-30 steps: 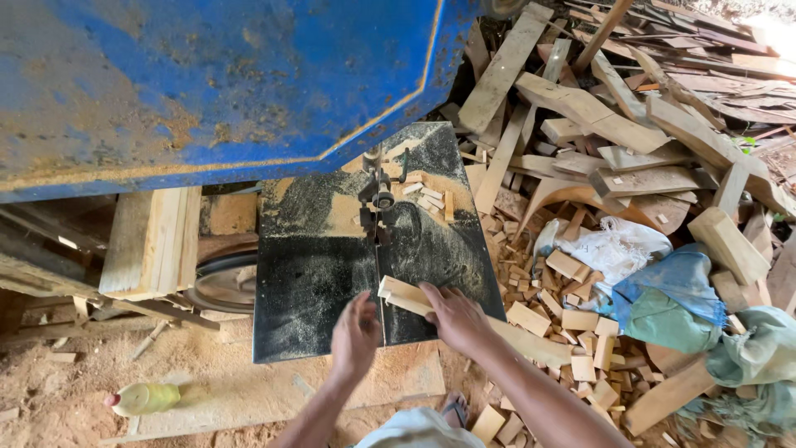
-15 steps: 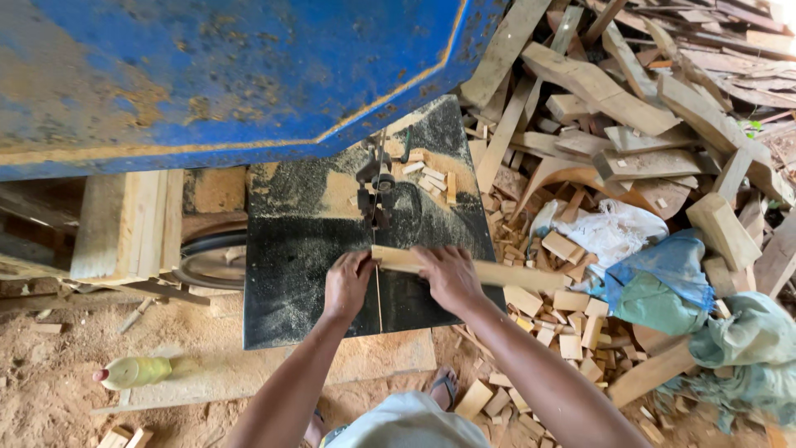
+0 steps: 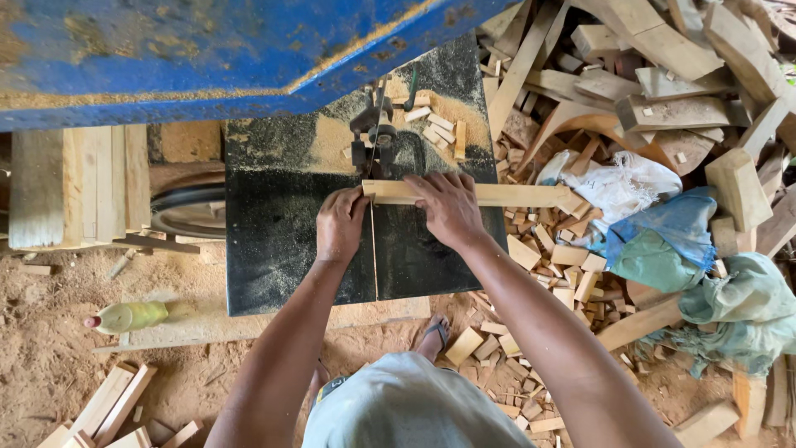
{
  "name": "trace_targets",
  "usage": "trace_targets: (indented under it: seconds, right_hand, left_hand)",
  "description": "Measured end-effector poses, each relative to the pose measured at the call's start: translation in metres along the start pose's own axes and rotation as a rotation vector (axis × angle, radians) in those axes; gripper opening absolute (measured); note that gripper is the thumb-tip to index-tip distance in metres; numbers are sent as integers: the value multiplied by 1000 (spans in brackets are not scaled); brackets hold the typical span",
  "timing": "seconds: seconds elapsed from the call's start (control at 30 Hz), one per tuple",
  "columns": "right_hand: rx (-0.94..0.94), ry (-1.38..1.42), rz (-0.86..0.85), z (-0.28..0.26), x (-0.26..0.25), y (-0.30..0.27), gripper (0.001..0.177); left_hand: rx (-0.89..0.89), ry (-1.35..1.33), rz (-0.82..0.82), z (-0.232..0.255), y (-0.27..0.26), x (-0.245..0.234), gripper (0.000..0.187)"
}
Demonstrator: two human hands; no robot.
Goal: The person uses a band saw to cut small rectangular pieces of wood from longer wooden strips, feeding the strips into the blade by hand and setting the cut pieces aside.
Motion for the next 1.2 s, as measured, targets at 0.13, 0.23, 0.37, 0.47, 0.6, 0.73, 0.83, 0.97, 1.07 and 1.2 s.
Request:
trace_targets:
  seconds: [0.13,0.23,0.37,0.47,0.6,0.73,0.83,0.97,1.07,1.2]
  right_hand:
    - [32,44,8,-1,-6,8,49]
    - [31,49,22,-4,-11,13,50]
    - [50,47,17,-5,-14,20,51]
    - [48,54,9,-4,-14,24,49]
    - [34,72,32,-1,-11,24,50]
    - [14,65,36,2,-8,24,50]
    - [28,55,24,4,-6,25,52]
    - [41,36,-1,5,-7,27,51]
    - [68,54,-25,4,-8,27,50]
    - [47,56,17,3,-13,27,48]
  left_hand:
    - [-15,8,13,3,8,-4,17]
    - [-15,-17,17,5,14,-6,16]
    - [-57,-34,26,1,21,-4,18]
    - [-21,-1,52,0,21,-3,16]
    - [-61,-18,46,-3,20,1,18]
    - [-71,-4,26,-4,22,2,18]
    - [-72,-6,-6,-5,24,4,18]
    - [-72,2,-16,-5,23,5,19]
    - [-58,18,8,-3,25,3,19]
    - [-73,-34,16,-1,23,-1,18]
Point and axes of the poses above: each hand's wrist, its own y-axis towards the middle knuckle, its own x-axis out of the palm, z = x × y, the point moved 7 cm from there along y, towards the middle knuckle, and after that the axes turned 12 degrees about y, right-handed, at the moved point
